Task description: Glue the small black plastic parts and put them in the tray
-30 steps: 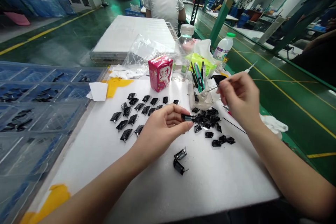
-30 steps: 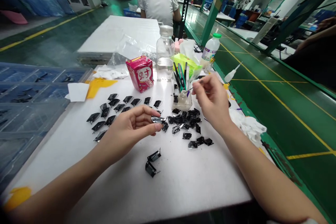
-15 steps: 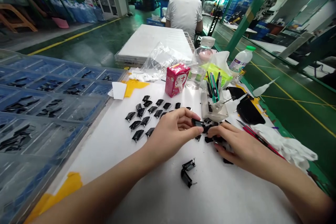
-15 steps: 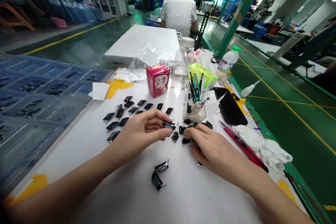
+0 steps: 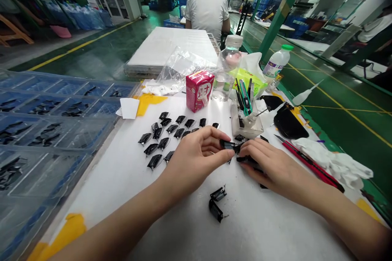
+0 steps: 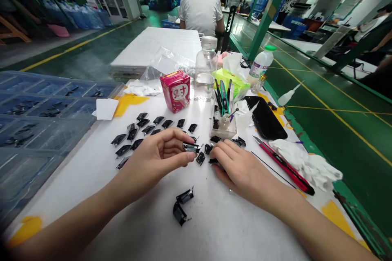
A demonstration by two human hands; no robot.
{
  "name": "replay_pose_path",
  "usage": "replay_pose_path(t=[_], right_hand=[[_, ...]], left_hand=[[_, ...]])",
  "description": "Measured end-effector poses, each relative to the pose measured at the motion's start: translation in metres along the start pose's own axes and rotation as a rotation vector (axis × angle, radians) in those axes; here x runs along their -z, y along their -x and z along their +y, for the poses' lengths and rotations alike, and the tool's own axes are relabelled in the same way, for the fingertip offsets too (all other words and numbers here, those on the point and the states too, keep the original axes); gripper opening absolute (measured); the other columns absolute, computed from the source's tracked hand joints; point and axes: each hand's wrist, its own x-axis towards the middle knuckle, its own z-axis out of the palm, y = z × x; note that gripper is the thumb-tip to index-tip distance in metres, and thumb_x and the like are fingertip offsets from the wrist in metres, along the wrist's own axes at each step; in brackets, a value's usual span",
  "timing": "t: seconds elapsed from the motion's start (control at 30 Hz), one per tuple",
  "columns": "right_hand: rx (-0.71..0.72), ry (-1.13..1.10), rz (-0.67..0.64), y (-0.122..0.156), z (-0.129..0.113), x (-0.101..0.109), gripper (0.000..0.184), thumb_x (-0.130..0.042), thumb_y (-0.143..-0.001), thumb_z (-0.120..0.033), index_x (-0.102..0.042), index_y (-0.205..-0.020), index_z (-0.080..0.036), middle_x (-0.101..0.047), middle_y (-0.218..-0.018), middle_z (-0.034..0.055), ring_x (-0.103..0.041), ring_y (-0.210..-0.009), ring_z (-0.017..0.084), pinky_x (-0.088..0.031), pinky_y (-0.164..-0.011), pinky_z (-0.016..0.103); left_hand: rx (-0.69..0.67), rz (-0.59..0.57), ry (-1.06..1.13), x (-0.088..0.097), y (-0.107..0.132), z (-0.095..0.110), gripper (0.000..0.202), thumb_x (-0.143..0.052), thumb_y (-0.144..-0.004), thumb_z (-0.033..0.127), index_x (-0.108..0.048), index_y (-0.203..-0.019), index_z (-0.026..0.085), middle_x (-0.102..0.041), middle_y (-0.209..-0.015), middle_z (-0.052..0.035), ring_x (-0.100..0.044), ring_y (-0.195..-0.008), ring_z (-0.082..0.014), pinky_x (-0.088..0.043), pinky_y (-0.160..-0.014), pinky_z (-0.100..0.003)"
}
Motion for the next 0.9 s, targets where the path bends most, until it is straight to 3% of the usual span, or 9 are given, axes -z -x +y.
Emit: replay_pose_path(t=[0.23,0.4,0.47,0.57,0.9], right_hand=[[-0.008,-0.071,0.153,0.002,-0.007,0.013,0.012,-0.049,-0.094,-0.013,-0.059,-0.097,-0.019,-0.056,-0.085,0.0051,-0.057,-0.072,0.014,-0.047,-0.060,0.026],[0.123,-0.169,0.314,0.007,-0.020,0.032,0.022,-0.055,-0.088,-0.004,-0.059,-0.104,-0.018,-0.049,-0.060,-0.0043,-0.044,-0.050,0.009,-0.033,-0.044,0.024],[0.149,-0.183,0.312,0.008,-0.022,0.034,0.025,-0.055,-0.088,-0.003,-0.058,-0.107,-0.019,-0.044,-0.054,-0.0071,-0.039,-0.044,0.009,-0.028,-0.042,0.026],[0.160,-0.209,0.287,0.008,-0.022,0.033,0.029,-0.054,-0.087,-0.002,-0.057,-0.109,-0.021,-0.045,-0.053,-0.0075,-0.041,-0.044,0.010,-0.032,-0.043,0.026],[0.207,-0.167,0.295,-0.002,-0.024,0.038,0.035,-0.052,-0.085,0.001,-0.057,-0.112,-0.022,-0.048,-0.052,-0.0075,-0.046,-0.044,0.010,-0.037,-0.043,0.024]], left_hand=[[-0.088,-0.006,-0.123,-0.004,0.004,-0.002,0.017,-0.064,-0.088,0.024,-0.063,-0.104,0.017,-0.071,-0.084,-0.0012,-0.070,-0.080,-0.0146,-0.055,-0.072,-0.023],[-0.390,0.029,-0.323,-0.008,0.009,-0.011,0.019,-0.060,-0.089,0.013,-0.063,-0.108,0.016,-0.075,-0.093,-0.0017,-0.072,-0.084,-0.0122,-0.057,-0.079,-0.019],[-0.521,0.037,-0.409,-0.009,0.011,-0.015,0.021,-0.059,-0.090,0.011,-0.061,-0.110,0.016,-0.076,-0.098,-0.0019,-0.073,-0.084,-0.0122,-0.057,-0.081,-0.019],[-0.645,0.036,-0.497,-0.010,0.012,-0.020,0.021,-0.059,-0.090,0.012,-0.060,-0.111,0.017,-0.077,-0.100,-0.0016,-0.075,-0.083,-0.0125,-0.058,-0.076,-0.018],[-0.724,0.048,-0.696,-0.011,0.013,-0.017,0.020,-0.059,-0.091,0.012,-0.058,-0.111,0.015,-0.078,-0.091,0.0006,-0.074,-0.073,-0.0108,-0.054,-0.066,-0.018]])
